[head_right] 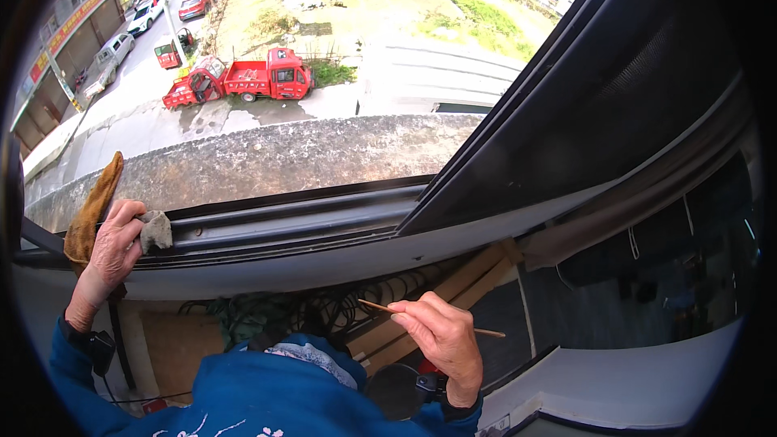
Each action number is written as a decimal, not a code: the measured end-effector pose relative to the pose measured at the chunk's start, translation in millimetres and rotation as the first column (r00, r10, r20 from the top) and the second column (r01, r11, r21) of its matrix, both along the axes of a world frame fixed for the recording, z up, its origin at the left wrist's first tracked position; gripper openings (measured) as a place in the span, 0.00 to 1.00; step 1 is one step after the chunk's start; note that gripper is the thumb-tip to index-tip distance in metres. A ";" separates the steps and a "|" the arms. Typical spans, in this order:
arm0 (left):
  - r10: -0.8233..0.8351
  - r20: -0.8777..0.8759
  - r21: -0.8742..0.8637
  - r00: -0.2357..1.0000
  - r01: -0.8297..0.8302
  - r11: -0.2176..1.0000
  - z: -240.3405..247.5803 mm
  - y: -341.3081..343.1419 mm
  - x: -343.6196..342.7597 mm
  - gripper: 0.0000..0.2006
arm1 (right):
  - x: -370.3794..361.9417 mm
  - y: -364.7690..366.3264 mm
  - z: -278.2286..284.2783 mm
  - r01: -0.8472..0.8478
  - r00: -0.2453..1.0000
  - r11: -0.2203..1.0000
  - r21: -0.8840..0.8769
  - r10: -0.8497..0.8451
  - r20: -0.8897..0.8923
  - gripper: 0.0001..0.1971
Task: The person cleans the window frame using a cloth and a wooden stick. They wipe the frame and use the stick to scrape debris from the grooves, then wipe again to remove loosened dirt.
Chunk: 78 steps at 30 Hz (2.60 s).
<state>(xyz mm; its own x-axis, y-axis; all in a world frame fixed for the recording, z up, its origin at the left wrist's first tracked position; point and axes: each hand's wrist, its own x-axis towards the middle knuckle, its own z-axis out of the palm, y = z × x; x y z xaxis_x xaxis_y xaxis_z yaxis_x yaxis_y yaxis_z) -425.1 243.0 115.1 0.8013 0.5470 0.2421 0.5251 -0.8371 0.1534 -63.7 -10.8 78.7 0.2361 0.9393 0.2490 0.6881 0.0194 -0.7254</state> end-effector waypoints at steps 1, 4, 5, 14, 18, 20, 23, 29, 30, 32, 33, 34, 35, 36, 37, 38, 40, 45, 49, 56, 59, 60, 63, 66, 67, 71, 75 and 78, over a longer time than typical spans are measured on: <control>-0.005 0.086 -0.011 0.996 0.006 1.000 5.2 -1.4 -3.9 0.08 | 0.2 1.4 0.5 -0.006 1.000 1.000 0.019 0.006 0.003 0.07; 0.131 0.305 -0.041 0.943 -0.124 0.991 12.8 -6.7 13.1 0.07 | -1.1 7.6 1.8 -0.035 0.999 0.998 0.044 0.035 0.002 0.07; 0.124 0.373 -0.055 0.919 -0.111 0.992 14.1 -9.8 26.7 0.07 | -2.2 10.3 2.1 -0.052 0.999 0.997 0.051 0.052 0.001 0.07; -0.421 0.456 0.043 0.784 0.453 0.890 -54.1 -55.8 245.7 0.14 | -16.1 13.6 10.9 -0.062 0.998 0.998 -0.020 0.062 -0.024 0.08; -0.450 0.358 0.085 0.818 0.451 0.888 -71.3 -49.1 236.7 0.07 | -16.7 13.8 19.9 -0.025 0.999 0.997 -0.071 0.023 -0.026 0.08; -0.468 0.322 0.133 0.823 0.450 0.883 -72.5 -45.4 216.1 0.08 | -18.9 19.2 23.5 -0.043 0.999 0.997 -0.066 0.042 -0.008 0.08; -0.426 0.307 0.107 0.851 0.414 0.904 -68.9 -38.0 164.5 0.08 | -27.5 32.9 29.2 -0.112 0.994 0.993 -0.041 0.112 -0.006 0.08; -0.098 0.348 -0.044 0.932 0.121 0.992 -52.0 -35.0 13.8 0.15 | -50.4 65.2 37.6 -0.243 0.969 0.970 -0.018 0.243 0.046 0.08; -0.020 0.344 -0.020 0.939 0.029 0.999 -46.6 -36.3 -10.2 0.14 | -53.3 69.6 39.2 -0.258 0.964 0.966 -0.010 0.258 0.064 0.08; 0.118 0.326 -0.026 0.938 -0.116 0.993 -34.5 -36.0 -50.8 0.13 | -59.0 76.8 42.7 -0.265 0.960 0.964 -0.007 0.264 0.095 0.08; 0.187 0.347 -0.036 0.919 -0.187 0.982 -29.4 -37.4 -66.2 0.13 | -61.7 80.0 44.3 -0.257 0.960 0.966 -0.012 0.257 0.109 0.08; 0.282 0.357 -0.065 0.891 -0.277 0.959 -25.1 -40.0 -79.4 0.13 | -64.7 82.9 45.7 -0.246 0.963 0.969 -0.020 0.247 0.110 0.08; 0.366 0.394 -0.103 0.843 -0.356 0.929 -22.4 -45.6 -89.6 0.11 | -68.0 85.7 46.3 -0.238 0.965 0.971 -0.006 0.237 0.110 0.08; 0.439 0.448 -0.162 0.779 -0.412 0.897 -20.8 -50.5 -97.9 0.10 | -71.2 88.6 46.2 -0.230 0.968 0.973 0.005 0.228 0.100 0.08; 0.506 0.500 -0.231 0.703 -0.454 0.860 -20.5 -54.7 -104.5 0.10 | -74.3 91.4 45.0 -0.215 0.974 0.977 -0.001 0.214 0.079 0.08; 0.524 0.552 -0.282 0.649 -0.446 0.849 -21.0 -57.2 -109.9 0.09 | -77.4 94.5 42.7 -0.199 0.978 0.980 0.004 0.198 0.071 0.08; 0.593 0.602 -0.403 0.535 -0.437 0.804 -24.1 -62.5 -116.8 0.08 | -82.3 101.9 34.3 -0.123 0.990 0.988 0.092 0.116 0.075 0.08; 0.627 0.588 -0.445 0.511 -0.443 0.778 -29.5 -66.9 -117.5 0.08 | -80.2 122.8 -1.4 0.172 0.985 0.935 0.311 -0.170 -0.034 0.05; 0.635 0.584 -0.444 0.506 -0.456 0.771 -20.5 -59.7 -103.1 0.07 | -70.8 139.8 -30.4 0.367 0.929 0.830 0.419 -0.308 -0.205 0.06; 0.557 0.510 -0.438 0.655 -0.360 0.824 -4.5 -40.5 -40.4 0.06 | -61.6 146.4 -42.7 0.371 0.928 0.794 0.481 -0.338 -0.157 0.07; 0.408 0.532 -0.414 0.742 -0.193 0.890 -0.8 -30.5 -5.3 0.10 | -56.5 143.9 -38.8 0.408 0.908 0.799 0.442 -0.304 -0.288 0.08; 0.346 0.525 -0.393 0.777 -0.139 0.909 0.4 -27.1 6.7 0.11 | -54.3 143.9 -37.2 0.395 0.914 0.821 0.413 -0.305 -0.270 0.08; 0.050 0.453 -0.215 0.890 0.055 0.975 -2.3 -13.1 40.2 0.15 | -48.7 146.3 -30.5 0.323 0.937 0.873 0.365 -0.240 -0.255 0.07; 0.008 0.280 -0.241 0.960 0.062 0.969 -18.2 -0.9 67.5 0.21 | -45.4 147.2 -17.3 0.172 0.976 0.946 0.274 -0.125 -0.179 0.07; 0.009 0.283 -0.232 0.959 0.059 0.971 -20.6 -1.1 69.0 0.22 | -44.3 147.1 -10.5 0.092 0.995 0.962 0.258 -0.081 -0.054 0.08; 0.022 0.296 -0.211 0.955 0.043 0.977 -25.8 -3.8 58.8 0.24 | -49.7 149.6 14.0 -0.140 0.967 0.977 0.162 0.100 0.234 0.11; 0.007 0.316 -0.199 0.949 0.059 0.978 -35.8 -0.8 56.5 0.22 | -62.6 161.4 26.8 -0.278 0.860 0.960 0.037 0.232 0.455 0.10; 0.002 0.336 -0.195 0.942 0.068 0.979 -38.5 -0.2 52.4 0.21 | -70.2 174.5 34.2 -0.278 0.695 0.954 -0.109 0.278 0.663 0.05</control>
<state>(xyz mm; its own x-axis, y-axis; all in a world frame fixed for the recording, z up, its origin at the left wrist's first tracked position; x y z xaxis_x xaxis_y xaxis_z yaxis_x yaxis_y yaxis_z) -372.8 242.8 76.6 0.7119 0.5867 0.3860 0.3874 -0.7865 0.4810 -133.9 163.7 112.9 -0.2622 0.9351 0.2386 0.9538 0.2887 -0.0832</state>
